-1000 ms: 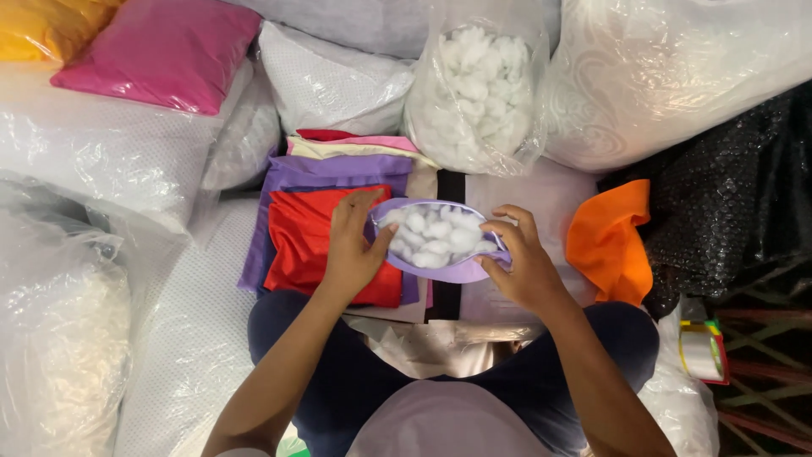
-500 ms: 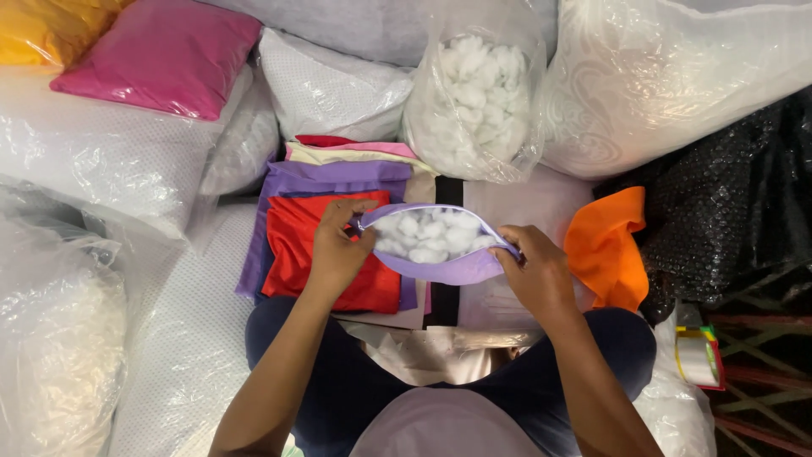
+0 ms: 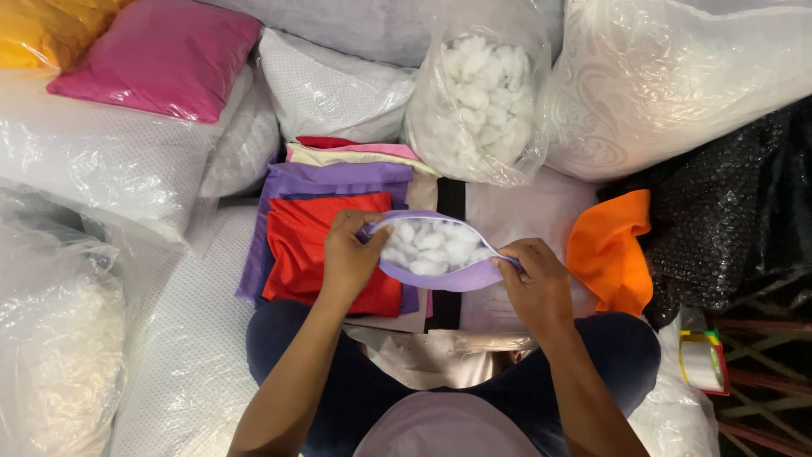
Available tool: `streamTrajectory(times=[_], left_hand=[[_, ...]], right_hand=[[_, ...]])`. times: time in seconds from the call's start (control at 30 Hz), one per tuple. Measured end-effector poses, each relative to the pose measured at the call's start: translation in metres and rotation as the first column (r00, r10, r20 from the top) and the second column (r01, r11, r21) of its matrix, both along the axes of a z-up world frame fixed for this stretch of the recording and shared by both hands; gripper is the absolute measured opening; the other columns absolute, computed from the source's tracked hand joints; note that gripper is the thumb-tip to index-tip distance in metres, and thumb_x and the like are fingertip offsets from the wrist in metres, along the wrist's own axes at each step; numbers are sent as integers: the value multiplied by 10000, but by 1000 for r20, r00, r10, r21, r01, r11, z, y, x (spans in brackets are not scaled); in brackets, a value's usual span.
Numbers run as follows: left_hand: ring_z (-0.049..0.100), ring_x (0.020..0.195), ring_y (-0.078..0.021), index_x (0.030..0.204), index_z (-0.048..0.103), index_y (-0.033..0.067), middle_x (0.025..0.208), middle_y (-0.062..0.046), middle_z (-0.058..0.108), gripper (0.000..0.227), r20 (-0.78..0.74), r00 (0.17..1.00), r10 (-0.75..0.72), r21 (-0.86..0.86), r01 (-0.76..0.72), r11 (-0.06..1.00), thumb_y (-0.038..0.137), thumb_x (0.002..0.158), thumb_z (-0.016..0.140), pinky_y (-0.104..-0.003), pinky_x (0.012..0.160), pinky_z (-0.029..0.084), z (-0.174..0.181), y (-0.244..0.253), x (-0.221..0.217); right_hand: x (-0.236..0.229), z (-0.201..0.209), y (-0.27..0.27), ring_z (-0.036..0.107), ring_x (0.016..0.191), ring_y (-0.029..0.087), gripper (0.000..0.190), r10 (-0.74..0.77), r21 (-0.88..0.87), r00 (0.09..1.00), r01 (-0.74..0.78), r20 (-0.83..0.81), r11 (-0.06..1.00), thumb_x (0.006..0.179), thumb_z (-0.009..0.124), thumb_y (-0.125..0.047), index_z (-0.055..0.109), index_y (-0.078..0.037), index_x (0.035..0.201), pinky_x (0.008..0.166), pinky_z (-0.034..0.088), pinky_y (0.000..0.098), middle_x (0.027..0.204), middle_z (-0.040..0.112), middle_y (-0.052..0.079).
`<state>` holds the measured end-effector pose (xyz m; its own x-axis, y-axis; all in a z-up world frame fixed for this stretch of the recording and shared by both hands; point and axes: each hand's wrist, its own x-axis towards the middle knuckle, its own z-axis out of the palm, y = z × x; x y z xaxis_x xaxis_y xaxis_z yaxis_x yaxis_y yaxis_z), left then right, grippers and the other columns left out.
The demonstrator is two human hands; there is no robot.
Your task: Filling a small purple fabric pouch with white synthetic stuffing material.
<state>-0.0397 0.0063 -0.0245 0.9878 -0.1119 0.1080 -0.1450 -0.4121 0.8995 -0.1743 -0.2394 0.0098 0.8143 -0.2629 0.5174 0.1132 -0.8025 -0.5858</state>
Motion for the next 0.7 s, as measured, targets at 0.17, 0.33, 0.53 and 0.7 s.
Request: streamTrajectory(times=[0.17, 0.33, 0.53, 0.7], left_hand=[[645, 1006, -272, 1050, 784, 160, 1037, -99, 643, 244, -86, 994, -63, -132, 52, 990, 129, 810, 809, -379, 895, 525, 5, 5, 1], [593, 1136, -451, 1282, 693, 146, 1164, -188, 598, 619, 154, 971, -184, 91, 171, 981, 331, 727, 899, -548, 974, 486, 34, -6, -15], [575, 1189, -360, 1323, 656, 145, 1172, -134, 586, 648, 321, 929, -185, -105, 229, 968, 367, 759, 884, -481, 1030, 444, -2, 3, 6], [358, 1454, -369, 1510, 451, 74, 1465, -205, 480, 1082, 136, 850, -509, -294, 525, 798, 187, 576, 986, -498, 1203, 232, -5, 23, 23]], right_hand=[[-2, -4, -3, 690, 696, 214, 80, 5, 48, 1000, -5, -5, 999, 885, 809, -115, 738, -149, 898, 599, 582, 290, 796, 664, 15], [3, -3, 2, 695, 690, 235, 85, 14, 70, 1000, -14, 1, 997, 866, 798, -98, 736, -134, 910, 601, 592, 295, 794, 670, 28], [9, 2, -1, 712, 710, 218, 82, -40, 27, 999, 39, 18, 999, 863, 784, -103, 729, -146, 907, 625, 606, 297, 827, 661, 11], [14, -11, -15, 737, 739, 237, 97, -15, 131, 1000, 15, 0, 991, 864, 793, -105, 708, -133, 903, 622, 613, 311, 858, 704, 23]])
